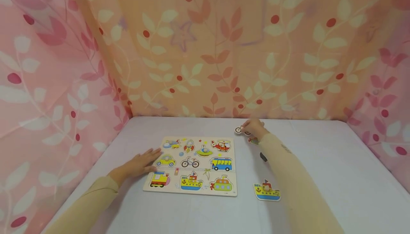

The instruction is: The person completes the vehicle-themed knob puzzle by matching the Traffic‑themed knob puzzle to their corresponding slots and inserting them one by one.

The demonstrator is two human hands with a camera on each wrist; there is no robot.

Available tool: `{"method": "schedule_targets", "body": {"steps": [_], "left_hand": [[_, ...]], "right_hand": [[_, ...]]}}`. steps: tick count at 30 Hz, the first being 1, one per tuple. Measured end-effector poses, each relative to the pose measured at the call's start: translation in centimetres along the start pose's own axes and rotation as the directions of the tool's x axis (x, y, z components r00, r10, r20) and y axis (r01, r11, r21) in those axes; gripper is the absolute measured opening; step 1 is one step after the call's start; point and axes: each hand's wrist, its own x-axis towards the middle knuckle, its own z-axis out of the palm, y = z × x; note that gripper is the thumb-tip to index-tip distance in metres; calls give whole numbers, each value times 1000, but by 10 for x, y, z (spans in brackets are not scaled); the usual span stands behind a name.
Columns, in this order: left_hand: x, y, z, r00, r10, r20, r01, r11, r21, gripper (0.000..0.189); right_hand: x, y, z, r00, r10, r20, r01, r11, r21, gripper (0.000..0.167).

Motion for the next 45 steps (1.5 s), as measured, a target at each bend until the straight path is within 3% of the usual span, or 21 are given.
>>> {"method": "schedule_targets", "body": {"steps": [8, 17, 25, 32, 40, 45], "left_hand": [[-4, 0, 1, 1000, 2, -17, -2, 1000, -2, 75], [-2, 1, 0, 1000, 5, -18, -5, 1000, -7, 74], [-1, 0, 0, 1000, 0, -10, 0, 1000, 12, 75], [2, -1, 1, 1000, -23, 8, 23, 1000, 16, 77], [0, 1, 3, 999, -30, 18, 29, 1000, 9, 76], [1, 3, 1, 999, -44, 21, 44, 999, 11, 76]], "right_hand": [[-20, -12, -1, 997, -52, 52, 49, 997, 61, 26], [-49, -23, -9, 982, -189, 18, 189, 982, -7, 27], [-68, -32, -3, 980, -196, 31, 196, 980, -17, 29], [-79, -34, 2, 960, -278, 16, 278, 956, -90, 25], [-88, -39, 18, 972, -231, 49, 232, 972, -23, 24], [-93, -44, 28, 968, -242, 68, 244, 969, -29, 23]]}}
